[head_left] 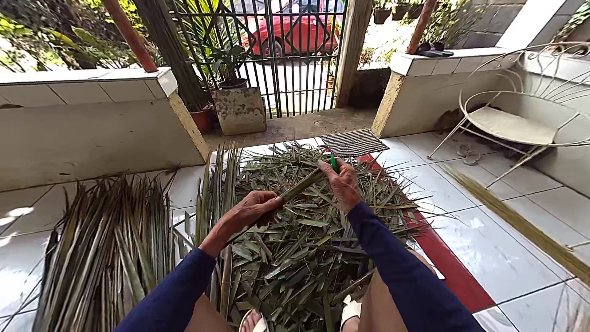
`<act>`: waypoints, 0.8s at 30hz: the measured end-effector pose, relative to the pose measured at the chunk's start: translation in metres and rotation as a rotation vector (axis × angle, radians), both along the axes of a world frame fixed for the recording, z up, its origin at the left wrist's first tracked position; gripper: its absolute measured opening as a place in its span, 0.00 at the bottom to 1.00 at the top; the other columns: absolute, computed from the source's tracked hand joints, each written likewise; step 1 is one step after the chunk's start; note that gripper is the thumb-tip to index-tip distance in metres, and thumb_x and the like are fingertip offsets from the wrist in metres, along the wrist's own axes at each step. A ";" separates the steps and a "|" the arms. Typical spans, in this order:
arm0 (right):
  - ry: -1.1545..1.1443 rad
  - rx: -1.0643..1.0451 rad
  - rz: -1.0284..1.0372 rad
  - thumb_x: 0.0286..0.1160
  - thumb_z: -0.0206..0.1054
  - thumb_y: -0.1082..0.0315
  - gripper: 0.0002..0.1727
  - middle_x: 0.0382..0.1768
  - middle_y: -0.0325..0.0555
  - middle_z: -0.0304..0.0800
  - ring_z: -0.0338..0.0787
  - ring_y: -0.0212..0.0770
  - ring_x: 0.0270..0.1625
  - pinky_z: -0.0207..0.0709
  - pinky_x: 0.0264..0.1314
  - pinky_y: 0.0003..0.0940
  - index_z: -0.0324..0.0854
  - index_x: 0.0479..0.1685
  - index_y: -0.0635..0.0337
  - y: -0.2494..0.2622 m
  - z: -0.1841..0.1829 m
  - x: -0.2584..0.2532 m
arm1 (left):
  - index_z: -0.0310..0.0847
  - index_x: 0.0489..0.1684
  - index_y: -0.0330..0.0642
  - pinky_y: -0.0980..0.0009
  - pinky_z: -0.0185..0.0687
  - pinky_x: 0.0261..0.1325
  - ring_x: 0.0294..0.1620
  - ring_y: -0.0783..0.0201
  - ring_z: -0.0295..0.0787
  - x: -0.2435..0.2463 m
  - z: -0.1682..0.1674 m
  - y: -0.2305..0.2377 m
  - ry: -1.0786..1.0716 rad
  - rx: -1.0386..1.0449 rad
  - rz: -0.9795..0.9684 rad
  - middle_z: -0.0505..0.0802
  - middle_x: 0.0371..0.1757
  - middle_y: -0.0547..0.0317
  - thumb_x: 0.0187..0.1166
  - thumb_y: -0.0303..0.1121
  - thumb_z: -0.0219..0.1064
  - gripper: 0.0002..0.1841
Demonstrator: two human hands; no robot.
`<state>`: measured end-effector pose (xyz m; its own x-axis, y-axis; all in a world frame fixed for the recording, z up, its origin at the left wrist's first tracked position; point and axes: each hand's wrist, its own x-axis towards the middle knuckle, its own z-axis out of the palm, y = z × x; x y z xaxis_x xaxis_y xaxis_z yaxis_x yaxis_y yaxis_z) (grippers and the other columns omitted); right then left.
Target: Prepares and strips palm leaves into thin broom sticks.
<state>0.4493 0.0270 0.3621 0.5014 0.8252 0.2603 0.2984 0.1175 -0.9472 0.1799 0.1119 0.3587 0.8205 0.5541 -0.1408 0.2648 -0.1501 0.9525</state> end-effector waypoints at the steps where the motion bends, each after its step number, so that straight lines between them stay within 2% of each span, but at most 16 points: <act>1: 0.000 -0.007 -0.007 0.81 0.68 0.44 0.21 0.26 0.42 0.80 0.74 0.38 0.22 0.70 0.26 0.37 0.85 0.48 0.54 0.000 -0.003 0.000 | 0.87 0.47 0.42 0.76 0.77 0.19 0.18 0.69 0.82 0.000 0.001 -0.001 -0.006 0.009 0.046 0.89 0.26 0.60 0.90 0.46 0.60 0.17; 4: -0.056 -0.068 0.016 0.86 0.59 0.39 0.26 0.28 0.43 0.81 0.77 0.39 0.23 0.74 0.28 0.40 0.84 0.56 0.54 0.000 -0.009 -0.015 | 0.87 0.45 0.39 0.79 0.72 0.16 0.15 0.71 0.78 0.002 0.003 0.002 -0.043 0.000 0.180 0.88 0.23 0.59 0.90 0.43 0.62 0.16; 7: -0.111 -0.074 0.150 0.93 0.52 0.49 0.23 0.32 0.40 0.85 0.82 0.37 0.30 0.78 0.37 0.39 0.82 0.69 0.52 -0.004 -0.016 -0.041 | 0.87 0.46 0.38 0.79 0.69 0.15 0.13 0.71 0.76 0.006 0.006 0.007 -0.091 -0.016 0.281 0.87 0.21 0.57 0.91 0.41 0.61 0.16; 9: -0.168 -0.064 0.227 0.93 0.52 0.51 0.23 0.33 0.38 0.86 0.83 0.35 0.33 0.79 0.40 0.37 0.82 0.73 0.50 -0.006 -0.024 -0.054 | 0.87 0.45 0.37 0.79 0.68 0.14 0.12 0.71 0.75 0.010 0.008 0.009 -0.137 -0.035 0.314 0.86 0.21 0.56 0.91 0.41 0.60 0.16; 11: -0.212 -0.078 0.283 0.91 0.54 0.49 0.23 0.35 0.38 0.89 0.85 0.34 0.35 0.81 0.44 0.36 0.82 0.75 0.46 -0.006 -0.029 -0.063 | 0.86 0.45 0.36 0.79 0.66 0.13 0.11 0.71 0.73 0.013 0.010 0.008 -0.164 -0.043 0.326 0.85 0.20 0.56 0.92 0.41 0.58 0.17; 16: -0.250 -0.057 0.335 0.90 0.56 0.48 0.25 0.52 0.40 0.94 0.90 0.31 0.45 0.83 0.55 0.32 0.84 0.74 0.50 -0.007 -0.034 -0.068 | 0.86 0.45 0.35 0.80 0.63 0.12 0.11 0.72 0.70 0.020 0.016 0.000 -0.164 -0.076 0.308 0.83 0.19 0.57 0.93 0.39 0.57 0.16; 18: -0.263 -0.027 0.320 0.90 0.57 0.48 0.24 0.52 0.40 0.94 0.90 0.30 0.45 0.83 0.54 0.33 0.86 0.70 0.51 -0.006 -0.035 -0.068 | 0.85 0.44 0.36 0.81 0.62 0.12 0.10 0.73 0.69 0.019 0.017 -0.001 -0.163 -0.094 0.307 0.82 0.19 0.58 0.93 0.38 0.57 0.15; 21: -0.305 -0.037 0.295 0.89 0.56 0.46 0.23 0.55 0.36 0.94 0.90 0.31 0.46 0.83 0.55 0.37 0.88 0.70 0.45 -0.006 -0.032 -0.068 | 0.85 0.42 0.37 0.81 0.61 0.11 0.09 0.73 0.67 0.016 0.019 0.001 -0.172 -0.146 0.297 0.80 0.18 0.58 0.92 0.38 0.58 0.15; 24: -0.331 -0.028 0.256 0.89 0.57 0.46 0.23 0.58 0.36 0.94 0.91 0.31 0.51 0.83 0.59 0.39 0.89 0.68 0.45 -0.006 -0.031 -0.068 | 0.85 0.43 0.37 0.82 0.61 0.11 0.09 0.73 0.66 0.013 0.017 0.004 -0.189 -0.197 0.270 0.79 0.17 0.59 0.92 0.38 0.57 0.15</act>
<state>0.3808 0.0214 0.3308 0.1721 0.9212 0.3490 0.5516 0.2034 -0.8089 0.1926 0.1162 0.3760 0.6703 0.7312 -0.1266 0.0867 0.0923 0.9919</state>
